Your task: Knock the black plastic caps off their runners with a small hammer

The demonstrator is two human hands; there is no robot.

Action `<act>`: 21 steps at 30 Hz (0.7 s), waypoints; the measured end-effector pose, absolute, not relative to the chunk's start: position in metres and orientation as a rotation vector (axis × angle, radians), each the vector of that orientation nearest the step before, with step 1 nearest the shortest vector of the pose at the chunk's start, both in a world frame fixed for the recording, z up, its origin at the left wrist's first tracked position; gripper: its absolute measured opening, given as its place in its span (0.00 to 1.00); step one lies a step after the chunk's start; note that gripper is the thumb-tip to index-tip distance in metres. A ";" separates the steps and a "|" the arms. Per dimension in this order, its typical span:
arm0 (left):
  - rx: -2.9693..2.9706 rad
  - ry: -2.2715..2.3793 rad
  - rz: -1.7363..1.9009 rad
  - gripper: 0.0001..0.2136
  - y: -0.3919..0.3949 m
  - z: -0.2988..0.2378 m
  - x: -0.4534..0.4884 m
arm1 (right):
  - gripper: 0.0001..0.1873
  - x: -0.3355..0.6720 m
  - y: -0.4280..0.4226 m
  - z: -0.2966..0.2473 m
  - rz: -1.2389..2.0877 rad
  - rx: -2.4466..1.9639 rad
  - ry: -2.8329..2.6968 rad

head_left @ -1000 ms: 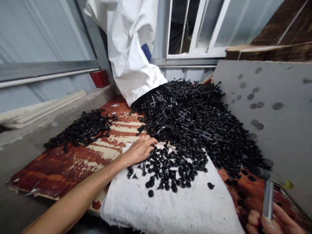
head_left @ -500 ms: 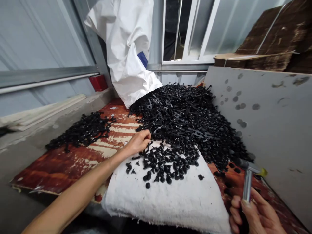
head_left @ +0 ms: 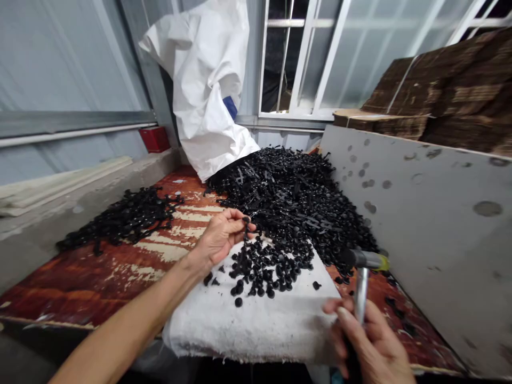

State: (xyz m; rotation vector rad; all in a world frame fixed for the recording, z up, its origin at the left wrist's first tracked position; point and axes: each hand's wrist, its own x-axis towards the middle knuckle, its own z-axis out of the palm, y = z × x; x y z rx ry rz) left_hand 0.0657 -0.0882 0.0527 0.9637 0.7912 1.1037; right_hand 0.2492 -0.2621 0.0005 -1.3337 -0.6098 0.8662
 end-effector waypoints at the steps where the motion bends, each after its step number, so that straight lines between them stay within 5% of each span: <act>1: 0.893 0.760 1.053 0.07 -0.099 0.055 0.072 | 0.21 0.238 -0.257 0.006 0.880 -1.312 -0.670; 11: 0.512 0.668 1.018 0.11 -0.145 0.036 0.081 | 0.21 0.198 -0.243 -0.002 1.240 -1.119 -0.919; 21: 0.545 0.629 0.964 0.06 -0.170 0.017 0.069 | 0.17 0.204 -0.250 -0.019 1.120 -1.233 -0.989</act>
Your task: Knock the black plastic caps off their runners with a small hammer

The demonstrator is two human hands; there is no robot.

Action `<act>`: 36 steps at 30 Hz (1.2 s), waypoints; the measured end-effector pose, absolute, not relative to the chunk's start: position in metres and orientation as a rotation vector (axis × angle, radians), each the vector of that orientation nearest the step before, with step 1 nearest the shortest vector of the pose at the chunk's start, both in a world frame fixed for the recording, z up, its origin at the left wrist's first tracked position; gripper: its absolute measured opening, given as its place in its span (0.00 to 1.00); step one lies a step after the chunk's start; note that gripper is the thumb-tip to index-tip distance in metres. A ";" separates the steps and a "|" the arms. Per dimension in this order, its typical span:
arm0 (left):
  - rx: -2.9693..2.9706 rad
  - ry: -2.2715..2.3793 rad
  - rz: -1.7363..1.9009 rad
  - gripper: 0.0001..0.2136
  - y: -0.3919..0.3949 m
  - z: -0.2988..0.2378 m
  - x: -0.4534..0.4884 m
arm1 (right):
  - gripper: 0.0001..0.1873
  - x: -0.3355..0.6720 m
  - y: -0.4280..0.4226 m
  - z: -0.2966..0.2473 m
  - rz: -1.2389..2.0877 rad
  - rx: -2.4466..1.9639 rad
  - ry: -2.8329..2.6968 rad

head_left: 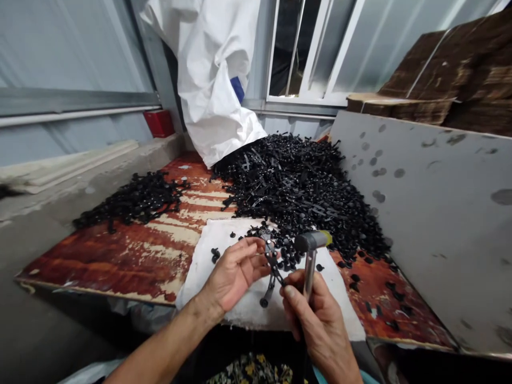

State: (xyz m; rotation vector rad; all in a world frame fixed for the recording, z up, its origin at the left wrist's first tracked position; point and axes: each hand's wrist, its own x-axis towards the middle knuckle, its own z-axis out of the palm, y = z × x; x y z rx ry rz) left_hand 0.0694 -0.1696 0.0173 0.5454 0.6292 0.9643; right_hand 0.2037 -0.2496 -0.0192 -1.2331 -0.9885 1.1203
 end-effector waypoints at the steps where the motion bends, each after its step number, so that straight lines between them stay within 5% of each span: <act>1: 0.579 0.634 0.934 0.08 -0.174 0.015 0.068 | 0.17 0.205 -0.250 -0.021 1.065 -1.266 -0.999; 10: 0.865 0.848 0.798 0.21 -0.200 0.006 0.051 | 0.10 0.204 -0.263 -0.024 1.008 -1.314 -1.299; 20: 0.912 0.998 0.696 0.19 -0.200 0.006 0.021 | 0.09 0.196 -0.259 -0.011 1.160 -1.266 -1.448; 36: 1.138 1.077 0.435 0.20 -0.187 -0.002 0.006 | 0.22 0.226 -0.257 -0.015 1.418 -1.377 -1.036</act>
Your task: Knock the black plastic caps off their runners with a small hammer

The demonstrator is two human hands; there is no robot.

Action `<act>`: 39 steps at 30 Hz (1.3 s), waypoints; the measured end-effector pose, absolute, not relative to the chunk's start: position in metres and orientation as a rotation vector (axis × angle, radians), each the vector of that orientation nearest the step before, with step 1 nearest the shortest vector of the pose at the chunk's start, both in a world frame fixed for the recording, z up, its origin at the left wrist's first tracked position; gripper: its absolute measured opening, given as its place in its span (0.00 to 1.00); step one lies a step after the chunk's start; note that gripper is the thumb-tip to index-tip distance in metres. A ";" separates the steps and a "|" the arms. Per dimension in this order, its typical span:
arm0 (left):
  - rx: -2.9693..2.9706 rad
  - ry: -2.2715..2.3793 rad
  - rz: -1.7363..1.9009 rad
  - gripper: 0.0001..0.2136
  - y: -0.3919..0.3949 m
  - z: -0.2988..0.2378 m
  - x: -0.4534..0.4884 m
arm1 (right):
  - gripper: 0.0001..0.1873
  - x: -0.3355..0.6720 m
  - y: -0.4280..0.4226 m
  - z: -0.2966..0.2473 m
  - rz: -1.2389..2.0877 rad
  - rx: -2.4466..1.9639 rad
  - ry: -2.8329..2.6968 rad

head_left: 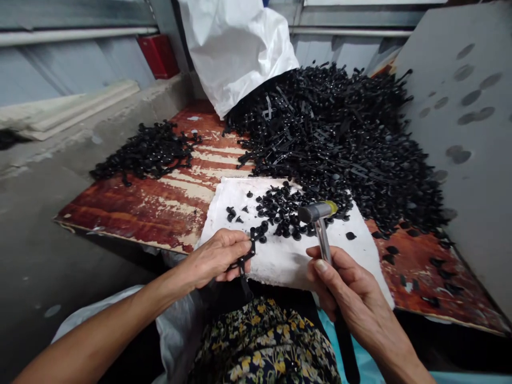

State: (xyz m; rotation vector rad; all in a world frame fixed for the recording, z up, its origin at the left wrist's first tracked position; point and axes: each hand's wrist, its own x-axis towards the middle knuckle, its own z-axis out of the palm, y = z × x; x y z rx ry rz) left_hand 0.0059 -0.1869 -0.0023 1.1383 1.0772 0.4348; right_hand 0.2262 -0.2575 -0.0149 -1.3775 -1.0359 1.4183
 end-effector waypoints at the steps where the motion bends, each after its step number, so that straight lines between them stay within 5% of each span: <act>1: 1.133 1.075 0.436 0.20 -0.187 -0.003 0.006 | 0.21 0.228 -0.258 -0.017 1.407 -1.371 -1.018; 28: 1.237 1.146 0.374 0.16 -0.187 -0.010 0.004 | 0.20 0.233 -0.267 -0.025 1.424 -1.401 -1.082; 39: 1.201 1.252 0.365 0.13 -0.190 -0.015 0.006 | 0.27 0.241 -0.260 -0.029 0.543 -1.301 -1.926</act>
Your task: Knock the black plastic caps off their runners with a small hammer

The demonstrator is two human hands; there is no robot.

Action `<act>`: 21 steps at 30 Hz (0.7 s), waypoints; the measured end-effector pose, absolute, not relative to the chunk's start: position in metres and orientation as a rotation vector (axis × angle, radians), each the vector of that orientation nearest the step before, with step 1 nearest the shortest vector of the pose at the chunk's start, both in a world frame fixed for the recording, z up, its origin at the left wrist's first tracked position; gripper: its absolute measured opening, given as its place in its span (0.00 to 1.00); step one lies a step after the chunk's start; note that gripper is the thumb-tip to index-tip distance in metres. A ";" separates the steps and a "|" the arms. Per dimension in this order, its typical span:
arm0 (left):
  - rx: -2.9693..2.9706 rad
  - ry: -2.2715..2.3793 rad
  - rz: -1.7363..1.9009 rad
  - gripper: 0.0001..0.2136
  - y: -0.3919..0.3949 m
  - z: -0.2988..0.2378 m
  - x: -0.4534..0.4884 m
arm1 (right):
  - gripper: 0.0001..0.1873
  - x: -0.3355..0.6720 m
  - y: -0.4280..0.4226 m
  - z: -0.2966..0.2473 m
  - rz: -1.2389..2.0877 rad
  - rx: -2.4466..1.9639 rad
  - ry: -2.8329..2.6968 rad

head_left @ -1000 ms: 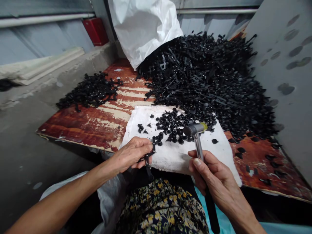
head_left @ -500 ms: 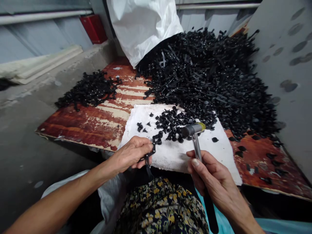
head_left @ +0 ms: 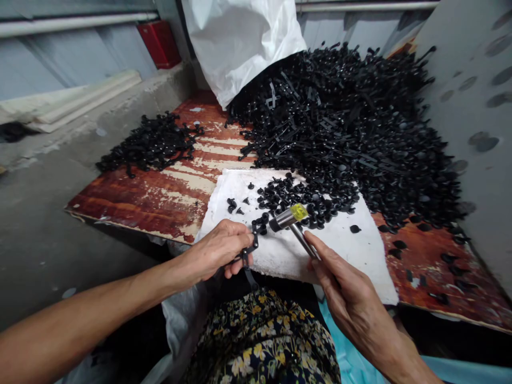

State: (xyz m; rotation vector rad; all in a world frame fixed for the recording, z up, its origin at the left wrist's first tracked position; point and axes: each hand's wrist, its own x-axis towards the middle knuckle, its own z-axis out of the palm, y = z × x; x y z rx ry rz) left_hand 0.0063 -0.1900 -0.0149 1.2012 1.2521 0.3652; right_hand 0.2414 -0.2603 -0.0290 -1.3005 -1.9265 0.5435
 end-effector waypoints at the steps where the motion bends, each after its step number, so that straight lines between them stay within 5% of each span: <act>1: 1.196 1.254 0.372 0.13 -0.191 -0.015 0.007 | 0.29 0.242 -0.259 -0.028 0.517 -1.270 -1.964; 11: 1.062 1.308 0.421 0.12 -0.202 0.001 0.024 | 0.38 0.243 -0.251 -0.014 0.410 -1.158 -2.108; 21: 1.122 1.332 0.340 0.10 -0.196 -0.007 0.017 | 0.35 0.244 -0.246 -0.016 0.269 -1.211 -2.234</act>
